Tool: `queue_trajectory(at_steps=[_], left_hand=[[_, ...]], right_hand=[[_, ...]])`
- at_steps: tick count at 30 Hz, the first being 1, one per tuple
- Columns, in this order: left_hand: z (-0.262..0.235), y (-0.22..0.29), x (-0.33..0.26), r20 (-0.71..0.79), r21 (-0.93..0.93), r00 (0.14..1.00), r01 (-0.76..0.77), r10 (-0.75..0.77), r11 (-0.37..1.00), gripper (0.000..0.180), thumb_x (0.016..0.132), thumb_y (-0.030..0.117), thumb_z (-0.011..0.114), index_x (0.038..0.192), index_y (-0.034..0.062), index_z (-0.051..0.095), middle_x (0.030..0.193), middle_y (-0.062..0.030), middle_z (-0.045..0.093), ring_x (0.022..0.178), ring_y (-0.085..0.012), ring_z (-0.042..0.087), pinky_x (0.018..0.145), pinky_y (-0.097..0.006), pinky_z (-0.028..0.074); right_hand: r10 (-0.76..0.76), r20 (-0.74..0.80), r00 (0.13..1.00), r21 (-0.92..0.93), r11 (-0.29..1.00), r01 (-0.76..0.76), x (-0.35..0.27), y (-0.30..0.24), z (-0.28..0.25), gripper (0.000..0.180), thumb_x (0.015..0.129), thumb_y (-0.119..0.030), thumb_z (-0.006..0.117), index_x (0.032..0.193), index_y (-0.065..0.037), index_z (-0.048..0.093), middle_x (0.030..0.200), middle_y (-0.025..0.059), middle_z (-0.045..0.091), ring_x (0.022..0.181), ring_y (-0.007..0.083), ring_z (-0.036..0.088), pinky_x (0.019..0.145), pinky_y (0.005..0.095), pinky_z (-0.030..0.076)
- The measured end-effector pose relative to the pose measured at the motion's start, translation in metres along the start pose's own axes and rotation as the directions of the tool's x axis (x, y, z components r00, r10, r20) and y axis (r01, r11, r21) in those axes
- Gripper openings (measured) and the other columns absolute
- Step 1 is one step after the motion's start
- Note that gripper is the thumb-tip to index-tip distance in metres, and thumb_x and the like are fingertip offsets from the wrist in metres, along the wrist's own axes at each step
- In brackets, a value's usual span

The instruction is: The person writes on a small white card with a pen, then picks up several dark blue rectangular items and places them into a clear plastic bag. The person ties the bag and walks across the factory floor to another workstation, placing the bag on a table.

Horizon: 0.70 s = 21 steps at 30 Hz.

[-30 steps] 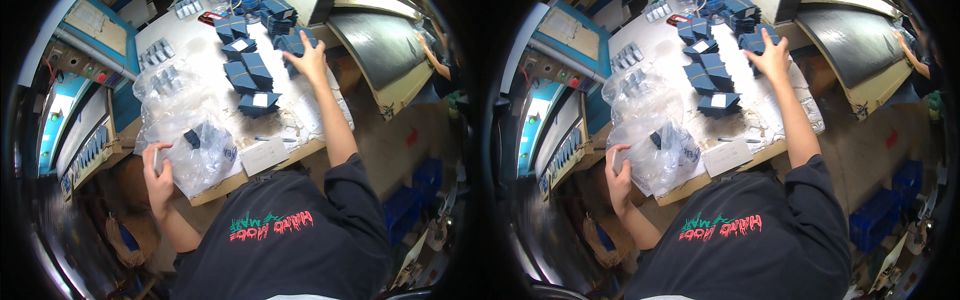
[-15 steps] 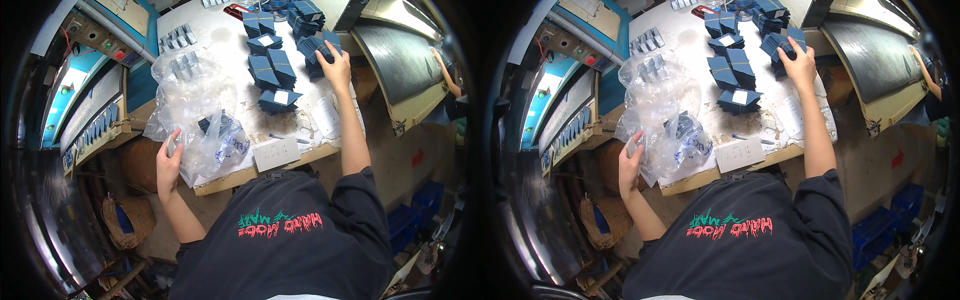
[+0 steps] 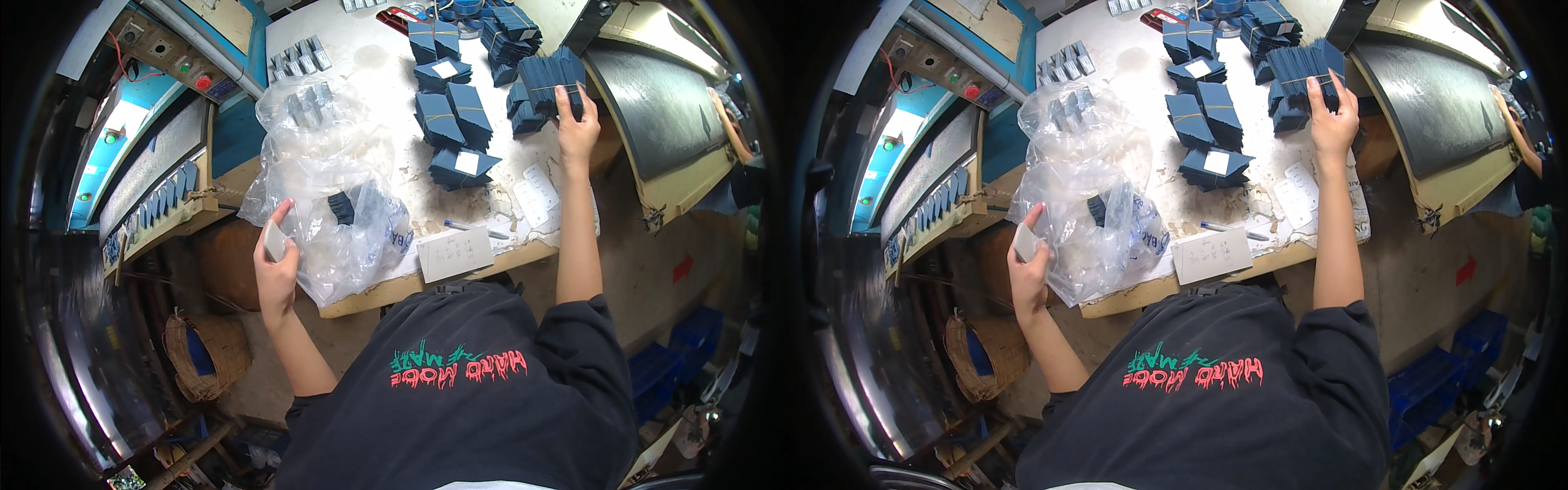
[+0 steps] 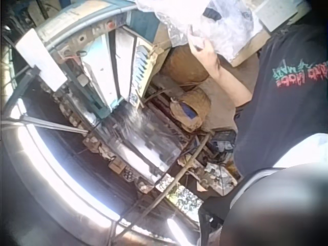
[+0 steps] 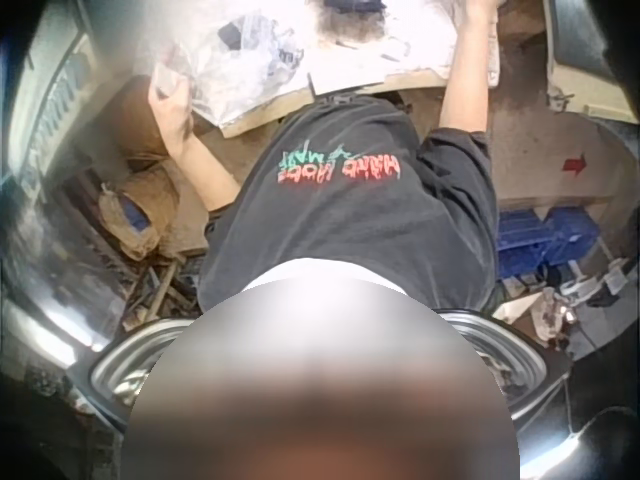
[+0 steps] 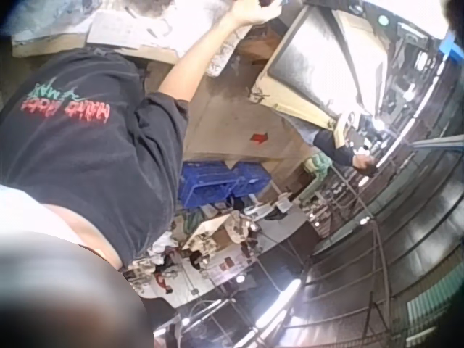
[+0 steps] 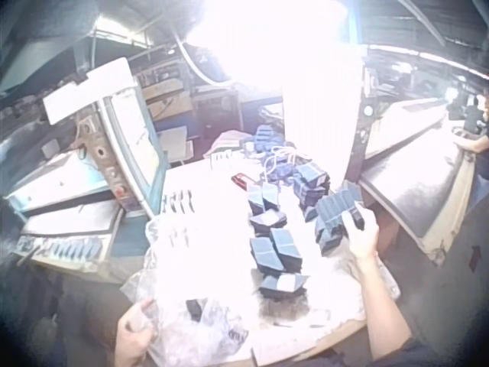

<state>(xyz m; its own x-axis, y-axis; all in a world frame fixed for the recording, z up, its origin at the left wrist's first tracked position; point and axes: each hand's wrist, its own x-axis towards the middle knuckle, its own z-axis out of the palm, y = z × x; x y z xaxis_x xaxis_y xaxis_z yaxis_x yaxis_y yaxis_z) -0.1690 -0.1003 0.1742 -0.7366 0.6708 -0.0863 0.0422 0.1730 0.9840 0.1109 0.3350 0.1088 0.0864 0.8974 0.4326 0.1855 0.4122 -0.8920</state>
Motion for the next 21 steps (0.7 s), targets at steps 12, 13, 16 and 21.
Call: queue_trajectory(at_steps=[12, 13, 16, 21], left_hand=[[0.041, 0.063, -0.008, 0.145, -0.431, 0.983, -0.042, 0.115, 0.901, 0.093, 0.075, 0.008, 0.064, 0.16, -0.0136, 0.033, 0.157, -0.0193, 0.047, 0.076, -0.0065, 0.051, 0.07, -0.019, 0.043], [0.04, 0.068, -0.009, 0.163, -0.482, 0.973, -0.065, 0.162, 0.874, 0.097, 0.074, 0.01, 0.064, 0.162, -0.0129, 0.028, 0.165, -0.0209, 0.039, 0.075, -0.0062, 0.049, 0.07, -0.018, 0.043], [0.036, 0.079, -0.015, 0.19, -0.499, 0.952, -0.116, 0.239, 0.859, 0.101, 0.076, 0.009, 0.06, 0.166, -0.0084, 0.019, 0.174, -0.0168, 0.025, 0.08, -0.0051, 0.051, 0.072, -0.018, 0.047], [0.034, 0.074, -0.017, 0.011, -0.563, 0.988, -0.124, 0.157, 0.817, 0.102, 0.073, 0.007, 0.058, 0.167, -0.0066, 0.019, 0.177, -0.0146, 0.016, 0.075, -0.0051, 0.048, 0.073, -0.018, 0.046]], right_hand=[[0.135, 0.975, 0.175, 0.112, 0.377, -0.919, -0.175, -0.142, 0.041, 0.05, 0.101, -0.04, 0.073, 0.137, -0.007, 0.06, 0.103, -0.0025, 0.065, 0.084, 0.0053, 0.059, 0.068, 0.0263, 0.051], [0.093, 0.991, 0.1, 0.073, 0.259, -0.963, -0.191, -0.146, 0.047, 0.054, 0.101, -0.043, 0.072, 0.14, -0.008, 0.059, 0.108, -0.0008, 0.067, 0.09, 0.0058, 0.061, 0.072, 0.0273, 0.053], [0.228, 0.972, -0.054, -0.142, 0.387, -0.911, -0.221, -0.152, 0.055, 0.057, 0.107, -0.046, 0.063, 0.151, -0.01, 0.056, 0.123, 0.0023, 0.07, 0.112, 0.0088, 0.063, 0.091, 0.0294, 0.055], [0.163, 0.974, -0.159, -0.139, 0.979, 0.149, -0.198, -0.158, 0.027, 0.063, 0.111, -0.05, 0.046, 0.15, -0.002, 0.056, 0.127, 0.0262, 0.07, 0.121, 0.0454, 0.065, 0.105, 0.0464, 0.052]])
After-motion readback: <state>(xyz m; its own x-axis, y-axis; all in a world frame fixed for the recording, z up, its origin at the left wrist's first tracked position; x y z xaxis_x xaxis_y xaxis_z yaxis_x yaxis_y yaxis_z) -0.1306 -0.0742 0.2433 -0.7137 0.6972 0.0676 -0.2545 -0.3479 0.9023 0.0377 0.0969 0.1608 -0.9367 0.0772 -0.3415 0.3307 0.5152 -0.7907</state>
